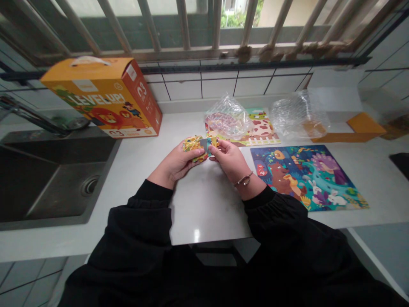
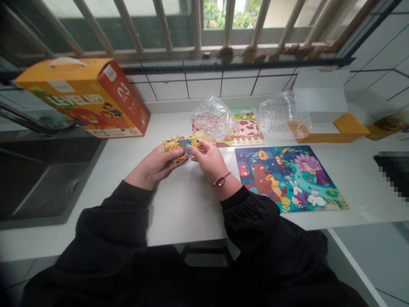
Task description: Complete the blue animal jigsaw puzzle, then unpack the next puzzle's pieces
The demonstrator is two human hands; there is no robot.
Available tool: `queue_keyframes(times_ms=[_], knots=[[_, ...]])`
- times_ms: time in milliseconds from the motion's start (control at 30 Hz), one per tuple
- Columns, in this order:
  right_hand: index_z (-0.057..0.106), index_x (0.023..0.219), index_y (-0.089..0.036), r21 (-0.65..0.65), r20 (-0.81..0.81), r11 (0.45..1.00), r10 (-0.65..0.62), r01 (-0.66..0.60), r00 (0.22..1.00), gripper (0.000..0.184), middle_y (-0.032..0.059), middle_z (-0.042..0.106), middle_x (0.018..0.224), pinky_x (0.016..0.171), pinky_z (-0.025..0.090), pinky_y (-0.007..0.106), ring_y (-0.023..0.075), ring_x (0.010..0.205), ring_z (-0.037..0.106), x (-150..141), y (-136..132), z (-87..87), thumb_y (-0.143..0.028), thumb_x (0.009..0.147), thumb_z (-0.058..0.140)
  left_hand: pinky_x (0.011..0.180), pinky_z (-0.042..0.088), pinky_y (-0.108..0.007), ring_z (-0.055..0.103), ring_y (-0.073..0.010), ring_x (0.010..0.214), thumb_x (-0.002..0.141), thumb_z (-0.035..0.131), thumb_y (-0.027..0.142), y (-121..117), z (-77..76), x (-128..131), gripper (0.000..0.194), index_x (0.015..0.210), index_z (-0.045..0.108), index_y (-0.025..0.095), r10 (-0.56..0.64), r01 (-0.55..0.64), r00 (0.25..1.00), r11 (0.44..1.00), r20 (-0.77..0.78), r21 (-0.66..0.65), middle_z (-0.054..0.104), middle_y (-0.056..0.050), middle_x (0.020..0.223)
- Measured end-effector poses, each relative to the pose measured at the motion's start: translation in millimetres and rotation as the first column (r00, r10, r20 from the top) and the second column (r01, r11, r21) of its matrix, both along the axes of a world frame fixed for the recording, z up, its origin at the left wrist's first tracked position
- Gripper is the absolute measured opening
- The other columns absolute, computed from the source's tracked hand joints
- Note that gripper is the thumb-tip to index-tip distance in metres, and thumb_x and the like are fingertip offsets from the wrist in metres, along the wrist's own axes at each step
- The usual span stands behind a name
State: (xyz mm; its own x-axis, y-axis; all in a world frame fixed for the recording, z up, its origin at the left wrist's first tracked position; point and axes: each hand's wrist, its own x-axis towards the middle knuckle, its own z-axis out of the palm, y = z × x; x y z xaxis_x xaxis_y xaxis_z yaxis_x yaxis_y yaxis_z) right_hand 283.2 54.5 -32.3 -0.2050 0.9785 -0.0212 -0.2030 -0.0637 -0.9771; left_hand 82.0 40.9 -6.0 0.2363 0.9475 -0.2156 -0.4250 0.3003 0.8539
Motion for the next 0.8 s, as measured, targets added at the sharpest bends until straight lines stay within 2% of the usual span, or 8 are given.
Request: queue_keyframes(times_ms=[100, 267, 367, 433, 533, 633, 733, 800], knots=[[0.071, 0.106, -0.025, 0.0, 0.017, 0.999, -0.052, 0.052, 0.998, 0.067, 0.002, 0.078, 0.1, 0.081, 0.073, 0.036, 0.0198, 0.092, 0.077, 1, 3, -4.2, -0.077, 0.073, 0.097, 0.084, 0.073, -0.03, 0.084, -0.0216, 0.093, 0.076, 0.102, 0.016, 2, -0.6, 0, 0.057, 0.125, 0.074, 0.015, 0.023, -0.023, 1.0, 1.0, -0.015, 0.008, 0.085, -0.012, 0.117], [0.062, 0.113, -0.026, -0.038, -0.007, 0.995, -0.096, 0.096, 0.995, 0.071, 0.0015, 0.08, 0.103, 0.078, 0.071, 0.034, 0.0199, 0.093, 0.079, 3, 6, -8.6, -0.068, 0.071, 0.101, 0.083, 0.072, -0.028, 0.083, -0.0206, 0.09, 0.076, 0.101, 0.019, 5, -1.5, 0, 0.05, 0.12, 0.078, 0.013, 0.039, -0.038, 0.999, 0.999, -0.034, 0.028, 0.086, -0.011, 0.113], [0.06, 0.114, -0.026, -0.017, 0.082, 0.988, -0.154, 0.156, 0.985, 0.065, 0.0003, 0.078, 0.096, 0.07, 0.067, 0.031, 0.0194, 0.085, 0.077, 10, 11, -11.0, -0.065, 0.078, 0.097, 0.083, 0.072, -0.028, 0.082, -0.0186, 0.089, 0.075, 0.101, 0.02, 9, -2.3, -4, 0.044, 0.112, 0.078, 0.016, 0.17, -0.167, 0.984, 0.985, -0.049, 0.052, 0.086, -0.007, 0.108], [0.061, 0.115, -0.025, -0.01, 0.204, 0.982, -0.185, 0.191, 0.961, 0.057, -0.0009, 0.076, 0.089, 0.065, 0.063, 0.03, 0.0184, 0.076, 0.074, 17, 16, -12.2, -0.06, 0.084, 0.093, 0.084, 0.071, -0.028, 0.081, -0.0177, 0.09, 0.073, 0.1, 0.019, 12, -2.9, -7, 0.044, 0.11, 0.078, 0.018, 0.27, -0.266, 0.961, 0.962, -0.06, 0.062, 0.085, -0.005, 0.106], [0.065, 0.112, -0.023, 0.002, 0.444, 0.987, -0.142, 0.158, 0.885, 0.04, -0.0001, 0.074, 0.08, 0.062, 0.059, 0.032, 0.0199, 0.067, 0.073, 26, 19, -11.1, -0.05, 0.092, 0.087, 0.082, 0.072, -0.03, 0.08, -0.0179, 0.09, 0.071, 0.099, 0.019, 14, -2.9, -10, 0.045, 0.11, 0.077, 0.018, 0.322, -0.318, 0.942, 0.947, -0.093, 0.053, 0.085, -0.005, 0.104], [0.073, 0.104, -0.022, 0.054, 0.618, 0.997, -0.076, 0.054, 0.783, 0.019, 0.0039, 0.077, 0.079, 0.07, 0.061, 0.035, 0.0238, 0.072, 0.077, 31, 15, -4.3, -0.04, 0.1, 0.076, 0.081, 0.073, -0.032, 0.08, -0.0185, 0.09, 0.072, 0.099, 0.022, 12, -1.7, -9, 0.045, 0.111, 0.077, 0.018, 0.273, -0.27, 0.954, 0.962, -0.122, 0.04, 0.084, -0.006, 0.105], [0.08, 0.101, -0.022, 0.145, 0.751, 0.989, -0.124, 0.021, 0.648, 0.017, 0.0053, 0.08, 0.083, 0.079, 0.06, 0.036, 0.0261, 0.083, 0.079, 33, 10, 4.6, -0.037, 0.102, 0.071, 0.079, 0.074, -0.033, 0.079, -0.0188, 0.088, 0.073, 0.1, 0.024, 9, -0.4, -6, 0.043, 0.109, 0.077, 0.018, 0.2, -0.199, 0.971, 0.98, -0.132, 0.021, 0.084, -0.006, 0.103], [0.083, 0.107, -0.022, 0.208, 0.804, 0.978, -0.185, 0.025, 0.565, 0.018, 0.0066, 0.082, 0.09, 0.085, 0.059, 0.037, 0.0273, 0.09, 0.079, 32, 8, 8.4, -0.036, 0.101, 0.074, 0.077, 0.074, -0.033, 0.079, -0.0185, 0.087, 0.073, 0.1, 0.024, 7, -0.3, -3, 0.043, 0.108, 0.077, 0.018, 0.162, -0.162, 0.978, 0.987, -0.127, 0.01, 0.084, -0.006, 0.101]])
